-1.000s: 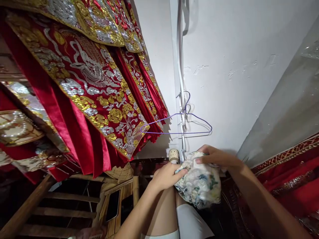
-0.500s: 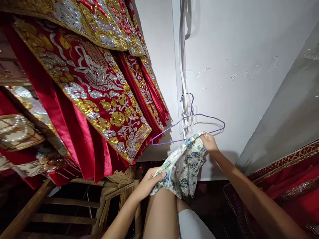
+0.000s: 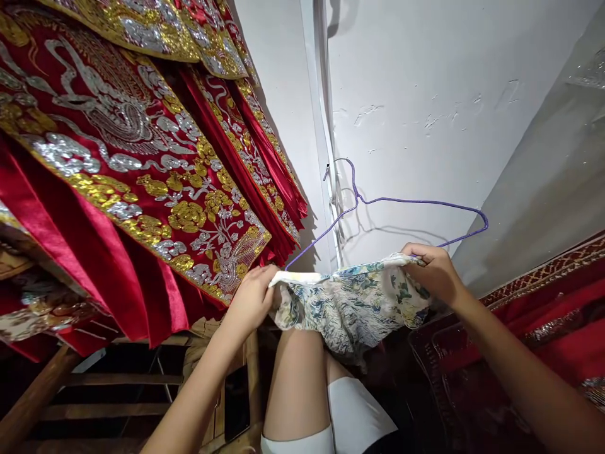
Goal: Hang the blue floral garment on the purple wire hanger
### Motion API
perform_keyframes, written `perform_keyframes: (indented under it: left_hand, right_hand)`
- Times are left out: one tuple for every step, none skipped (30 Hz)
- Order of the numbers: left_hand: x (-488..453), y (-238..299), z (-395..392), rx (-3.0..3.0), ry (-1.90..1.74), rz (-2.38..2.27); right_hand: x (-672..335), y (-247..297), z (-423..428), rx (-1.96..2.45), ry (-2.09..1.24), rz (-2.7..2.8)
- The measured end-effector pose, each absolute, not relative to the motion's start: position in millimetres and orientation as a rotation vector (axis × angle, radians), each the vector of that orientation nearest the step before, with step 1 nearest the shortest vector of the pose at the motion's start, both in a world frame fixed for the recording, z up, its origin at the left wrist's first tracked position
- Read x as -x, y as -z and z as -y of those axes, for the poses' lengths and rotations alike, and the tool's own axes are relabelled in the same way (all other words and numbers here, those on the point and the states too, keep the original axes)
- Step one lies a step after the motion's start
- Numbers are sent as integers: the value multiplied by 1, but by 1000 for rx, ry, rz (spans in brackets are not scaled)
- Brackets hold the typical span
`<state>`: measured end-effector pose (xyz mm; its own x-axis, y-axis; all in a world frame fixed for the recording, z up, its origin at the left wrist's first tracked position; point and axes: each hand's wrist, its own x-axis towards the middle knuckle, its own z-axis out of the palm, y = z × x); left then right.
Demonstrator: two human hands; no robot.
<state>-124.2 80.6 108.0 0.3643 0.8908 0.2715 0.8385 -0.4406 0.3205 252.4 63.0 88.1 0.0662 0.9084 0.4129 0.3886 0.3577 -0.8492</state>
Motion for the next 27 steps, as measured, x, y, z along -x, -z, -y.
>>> perform_keyframes:
  left_hand:
    - [122, -110, -84, -2475, -606, -1642]
    - [120, -112, -87, -2449, -579, -1688]
    - [117, -114, -90, -2414, -552, -1722]
    - [114, -118, -93, -2378, -542, -1745]
    - [111, -121, -95, -2344, -558, -1751]
    - [106, -126, -98, -2316, -598, -1739]
    - [100, -131, -100, -2291, -659, -1714]
    - [93, -136, -102, -2270, -733, -1682]
    - [85, -140, -103, -2253, -811, -1637]
    - [75, -144, -105, -2243, -891, -1586]
    - [65, -148, -106, -2242, -958, -1538]
    - [56, -150, -108, -2251, -1013, -1502]
    - [48, -151, -110, -2268, -1054, -1469]
    - [43, -151, -113, -2288, -1083, -1435]
    - [40, -151, -115, -2305, -1104, -1404]
    - [40, -150, -118, -2313, -1123, -1377]
    - [42, -148, -120, -2309, -1138, -1351]
    - [47, -147, -122, -2285, -1153, -1331]
    - [53, -146, -123, -2238, -1153, -1322]
    - [59, -146, -124, -2167, -1127, -1320]
    - [65, -146, -124, -2073, -1075, -1315]
    - [71, -148, -123, -1963, -1014, -1301]
    - [76, -150, -123, -1847, -946, -1276]
    - [80, -153, -123, -1736, -876, -1245]
    - [84, -156, -123, -1640, -815, -1212]
    - [87, -158, -124, -1565, -770, -1187]
    - [90, -160, -126, -1516, -744, -1172]
  right_hand:
    - [-252, -89, -61, 1209, -599, 1529]
    - [-253, -90, -59, 1206, -595, 1535]
    - [-253, -91, -57, 1208, -583, 1543]
    - [-253, -91, -55, 1212, -568, 1550]
    - [-252, -92, -53, 1214, -554, 1556]
    - [-251, -92, -51, 1212, -544, 1562]
    - [-248, -93, -49, 1203, -538, 1563]
    - [-244, -93, -48, 1190, -534, 1559]
    - [-239, -92, -48, 1175, -538, 1555]
    - [-233, -91, -48, 1160, -550, 1552]
    - [-227, -88, -48, 1151, -570, 1549]
    - [-221, -85, -47, 1150, -596, 1546]
    - [-216, -80, -46, 1158, -620, 1538]
    - [-213, -75, -44, 1174, -639, 1528]
    - [-211, -70, -41, 1200, -638, 1507]
    - [-213, -66, -38, 1231, -613, 1475]
    - [-216, -64, -34, 1260, -565, 1428]
    - [-223, -65, -32, 1280, -511, 1366]
    - [-231, -68, -31, 1292, -458, 1290]
    - [-241, -75, -32, 1307, -413, 1222]
    - [-251, -84, -35, 1328, -398, 1172]
    - [-261, -95, -41, 1370, -368, 1148]
    - [-271, -108, -48, 1460, -367, 1198]
    - [-279, -122, -57, 1534, -349, 1245]
    - [-286, -135, -67, 1580, -373, 1303]
    - [-292, -148, -76, 1592, -431, 1340]
    - [-298, -158, -84, 1587, -497, 1357]
